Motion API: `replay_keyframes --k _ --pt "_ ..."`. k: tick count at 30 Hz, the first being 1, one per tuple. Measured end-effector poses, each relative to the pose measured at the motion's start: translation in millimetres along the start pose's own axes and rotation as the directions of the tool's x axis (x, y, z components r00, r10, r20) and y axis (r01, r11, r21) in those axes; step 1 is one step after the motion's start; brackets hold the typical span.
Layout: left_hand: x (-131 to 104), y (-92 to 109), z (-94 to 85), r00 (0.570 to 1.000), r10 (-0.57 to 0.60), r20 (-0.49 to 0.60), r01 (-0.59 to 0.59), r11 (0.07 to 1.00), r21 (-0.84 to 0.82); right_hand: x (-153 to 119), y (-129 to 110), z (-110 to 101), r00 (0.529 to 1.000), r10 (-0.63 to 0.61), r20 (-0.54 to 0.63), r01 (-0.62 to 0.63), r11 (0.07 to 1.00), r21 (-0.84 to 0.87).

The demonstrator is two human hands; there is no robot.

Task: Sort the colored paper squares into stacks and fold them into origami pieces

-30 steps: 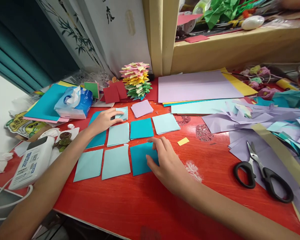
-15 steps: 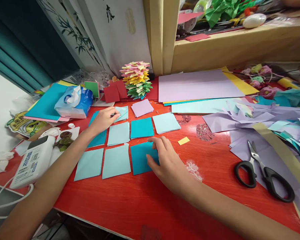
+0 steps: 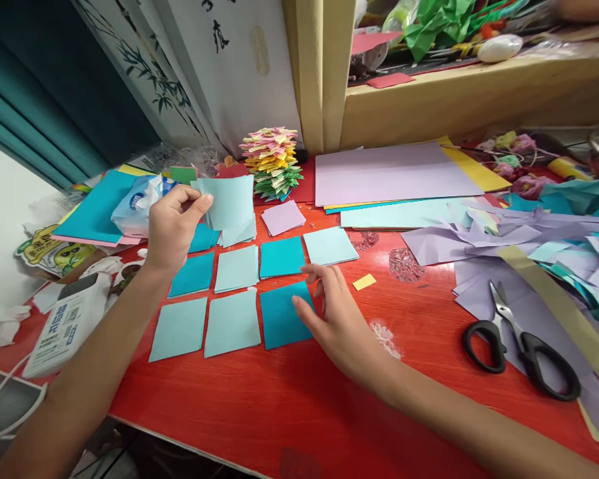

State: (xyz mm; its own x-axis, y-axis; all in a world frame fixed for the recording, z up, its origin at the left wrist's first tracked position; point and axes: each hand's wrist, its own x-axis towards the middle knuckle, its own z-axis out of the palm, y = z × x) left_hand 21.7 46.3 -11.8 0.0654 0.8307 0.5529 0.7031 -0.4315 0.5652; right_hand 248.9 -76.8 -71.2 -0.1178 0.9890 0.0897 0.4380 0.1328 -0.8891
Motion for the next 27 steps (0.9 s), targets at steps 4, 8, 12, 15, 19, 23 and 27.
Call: replay_keyframes --k 4,8,12,15,19,23,27 --pt "-27 45 10.6 0.967 -0.091 0.24 0.163 0.939 -0.304 7 -1 -4 0.995 0.044 -0.091 -0.007 0.927 0.376" --pt "-51 65 26.0 0.88 -0.14 0.454 0.35 0.837 -0.421 10 -1 -6 0.996 0.058 -0.064 -0.018 0.866 0.5" --pt "-53 62 30.3 0.856 -0.14 0.497 0.352 0.863 -0.364 9 0 -7 0.992 0.085 -0.095 -0.027 0.869 0.495" --pt "-47 57 26.9 0.854 -0.131 0.503 0.338 0.875 -0.347 9 1 -7 0.99 0.089 -0.11 -0.023 0.868 0.496" --pt "-42 57 22.0 0.801 -0.128 0.585 0.395 0.847 -0.355 10 1 -7 0.991 0.091 -0.097 -0.03 0.865 0.5" --pt "-41 57 20.2 0.721 -0.08 0.688 0.429 0.832 -0.353 9 0 -7 0.993 0.095 -0.074 -0.042 0.849 0.526" --pt "-38 57 15.8 0.692 -0.051 0.72 0.417 0.843 -0.341 6 -2 -6 0.991 0.12 -0.057 -0.077 0.865 0.496"
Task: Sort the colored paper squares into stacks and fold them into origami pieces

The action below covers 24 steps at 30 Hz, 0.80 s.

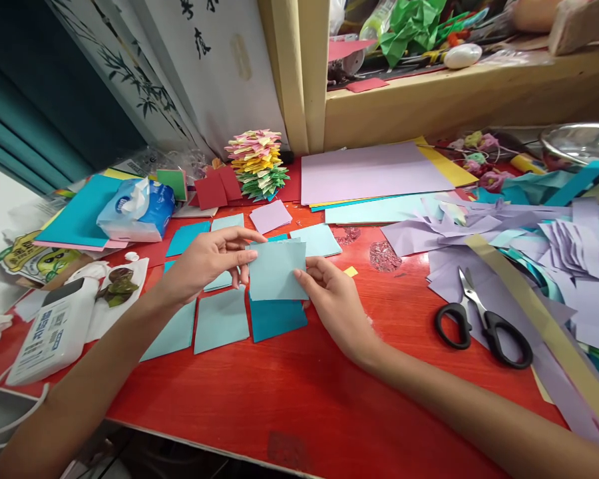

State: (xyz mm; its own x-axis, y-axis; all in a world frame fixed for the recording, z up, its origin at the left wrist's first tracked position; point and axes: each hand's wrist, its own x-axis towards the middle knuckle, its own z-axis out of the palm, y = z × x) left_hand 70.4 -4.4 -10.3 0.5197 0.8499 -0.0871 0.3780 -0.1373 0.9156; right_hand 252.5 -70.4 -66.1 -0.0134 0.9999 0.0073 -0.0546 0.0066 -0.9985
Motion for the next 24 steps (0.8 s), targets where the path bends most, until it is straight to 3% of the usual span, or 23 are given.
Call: replay_keyframes --k 4,7,9,10,13,16,24 --pt "0 3 -10.7 0.999 -0.041 0.015 0.039 0.994 0.101 -2 -3 0 0.997 0.068 0.045 -0.066 0.996 -0.053" --pt "6 -6 -28.7 0.981 0.052 -0.186 0.016 0.939 0.344 -4 -7 0 0.985 0.13 0.116 -0.107 0.976 -0.187" --pt "12 -20 -44.3 0.926 0.175 -0.336 0.042 0.834 0.55 -5 -10 -1 0.975 0.167 0.148 -0.12 0.95 -0.288" --pt "16 -29 -52.1 0.911 0.214 -0.353 0.055 0.784 0.618 -5 -12 -1 0.972 0.181 0.153 -0.124 0.939 -0.32" --pt "25 -55 -70.2 0.918 0.257 -0.303 0.046 0.687 0.725 -6 -13 0 0.97 0.204 0.136 -0.14 0.917 -0.374" --pt "32 -74 -77.4 0.953 0.214 -0.215 0.025 0.651 0.758 -5 -13 1 0.967 0.22 0.127 -0.156 0.908 -0.389" --pt "37 -78 -77.3 0.974 0.159 -0.163 0.02 0.653 0.757 -7 -16 2 0.966 0.187 0.179 -0.133 0.952 -0.276"
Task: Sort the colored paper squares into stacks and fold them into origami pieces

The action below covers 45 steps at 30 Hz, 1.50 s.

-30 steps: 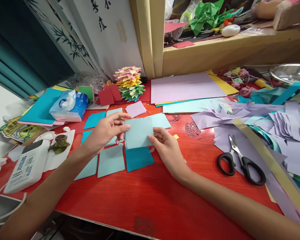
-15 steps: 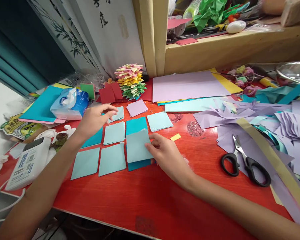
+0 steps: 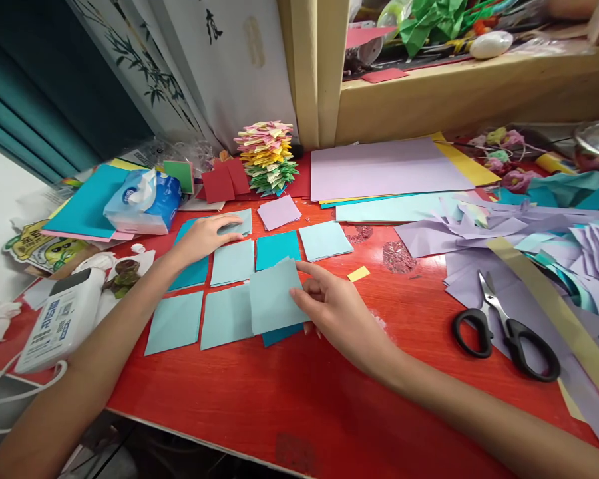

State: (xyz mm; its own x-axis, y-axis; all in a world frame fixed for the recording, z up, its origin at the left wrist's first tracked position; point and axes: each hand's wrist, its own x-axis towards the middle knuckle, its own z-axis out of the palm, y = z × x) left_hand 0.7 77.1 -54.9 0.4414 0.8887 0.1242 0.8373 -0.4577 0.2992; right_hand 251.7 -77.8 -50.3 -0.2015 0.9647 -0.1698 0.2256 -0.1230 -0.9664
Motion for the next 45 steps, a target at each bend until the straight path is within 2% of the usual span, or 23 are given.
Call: replay_keyframes --k 8,14,24,27,30,33,34,36,38,39,40,42,45 --pt "-1 -4 -2.0 0.999 -0.032 -0.011 0.03 0.991 -0.131 1 5 2 0.998 0.039 0.048 -0.042 0.997 0.06" --pt "0 0 -1.4 0.996 -0.058 -0.072 0.057 0.998 -0.026 2 7 3 0.999 0.02 0.034 -0.023 0.997 0.072" --pt "6 2 6.1 0.966 -0.154 -0.206 0.154 0.988 -0.016 2 12 4 0.999 -0.035 0.033 0.031 0.994 0.102" --pt "7 -2 7.5 0.95 -0.17 -0.261 0.179 0.984 0.012 2 12 4 0.999 -0.03 0.022 0.027 0.993 0.112" --pt "3 1 -1.0 0.916 -0.156 -0.368 0.172 0.985 0.012 3 13 3 0.999 -0.04 0.008 0.039 0.99 0.133" --pt "-8 23 -20.2 0.845 -0.161 -0.51 0.14 0.987 -0.08 4 14 2 0.998 -0.067 -0.006 0.067 0.983 0.171" --pt "-12 34 -26.8 0.839 -0.166 -0.518 0.11 0.984 -0.137 4 14 2 0.997 -0.073 -0.012 0.074 0.98 0.187" --pt "-22 58 -36.0 0.895 -0.122 -0.429 0.011 0.967 -0.254 4 14 2 0.997 -0.076 -0.023 0.08 0.973 0.216" --pt "-30 80 -37.0 0.975 -0.002 -0.221 -0.077 0.935 -0.346 5 13 3 0.997 -0.072 -0.028 0.076 0.968 0.238" --pt "-32 89 -34.6 0.99 0.079 -0.12 -0.119 0.921 -0.37 5 13 3 0.997 -0.072 -0.029 0.077 0.967 0.244" --pt "-33 96 -30.8 0.986 0.162 -0.047 -0.168 0.91 -0.38 5 13 3 0.997 -0.075 -0.028 0.08 0.966 0.246" --pt "-35 104 -21.3 0.958 0.286 0.03 -0.255 0.893 -0.371 5 13 3 0.996 -0.091 -0.025 0.094 0.965 0.244" --pt "-35 109 -10.0 0.936 0.343 0.075 -0.3 0.891 -0.34 6 14 2 0.993 -0.112 -0.029 0.116 0.965 0.236"
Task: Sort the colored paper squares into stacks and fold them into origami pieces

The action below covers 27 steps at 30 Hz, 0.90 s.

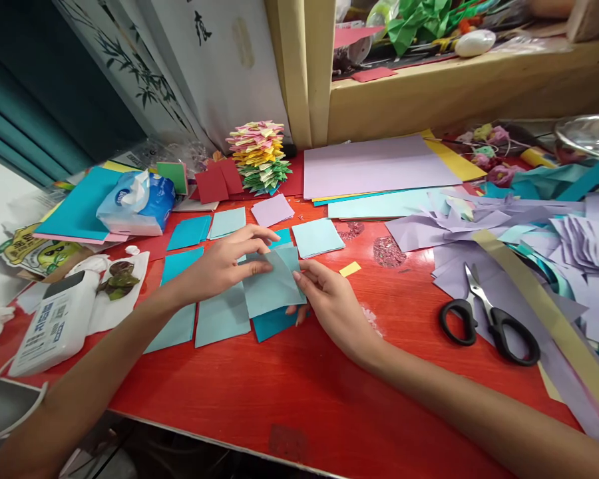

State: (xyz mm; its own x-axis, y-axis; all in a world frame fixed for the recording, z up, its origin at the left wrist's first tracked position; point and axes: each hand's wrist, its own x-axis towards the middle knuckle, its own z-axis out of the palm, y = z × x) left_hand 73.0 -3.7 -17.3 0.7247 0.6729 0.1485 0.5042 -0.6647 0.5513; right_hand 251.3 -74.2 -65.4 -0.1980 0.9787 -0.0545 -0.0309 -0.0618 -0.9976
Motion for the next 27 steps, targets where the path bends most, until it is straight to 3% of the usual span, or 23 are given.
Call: replay_keyframes --k 3,10,14,18,27 --pt "-1 0 5.0 0.999 -0.023 0.024 0.022 0.999 0.046 0 0 0 1.0 -0.009 -0.023 0.01 1.0 0.017" --pt "-2 8 11.2 0.997 -0.058 -0.056 0.061 0.997 0.051 0 1 1 1.0 0.019 0.015 -0.02 0.999 0.042" --pt "0 9 7.1 0.983 -0.164 -0.082 0.155 0.983 -0.102 1 3 0 0.999 0.013 -0.032 -0.012 0.999 0.047" --pt "0 1 -0.3 0.957 -0.29 0.002 0.282 0.926 -0.25 0 2 -2 0.995 0.012 -0.101 -0.007 0.999 0.049" --pt "0 5 2.6 0.929 -0.371 -0.005 0.351 0.883 -0.312 2 3 0 1.0 0.007 -0.023 -0.005 0.996 0.084"
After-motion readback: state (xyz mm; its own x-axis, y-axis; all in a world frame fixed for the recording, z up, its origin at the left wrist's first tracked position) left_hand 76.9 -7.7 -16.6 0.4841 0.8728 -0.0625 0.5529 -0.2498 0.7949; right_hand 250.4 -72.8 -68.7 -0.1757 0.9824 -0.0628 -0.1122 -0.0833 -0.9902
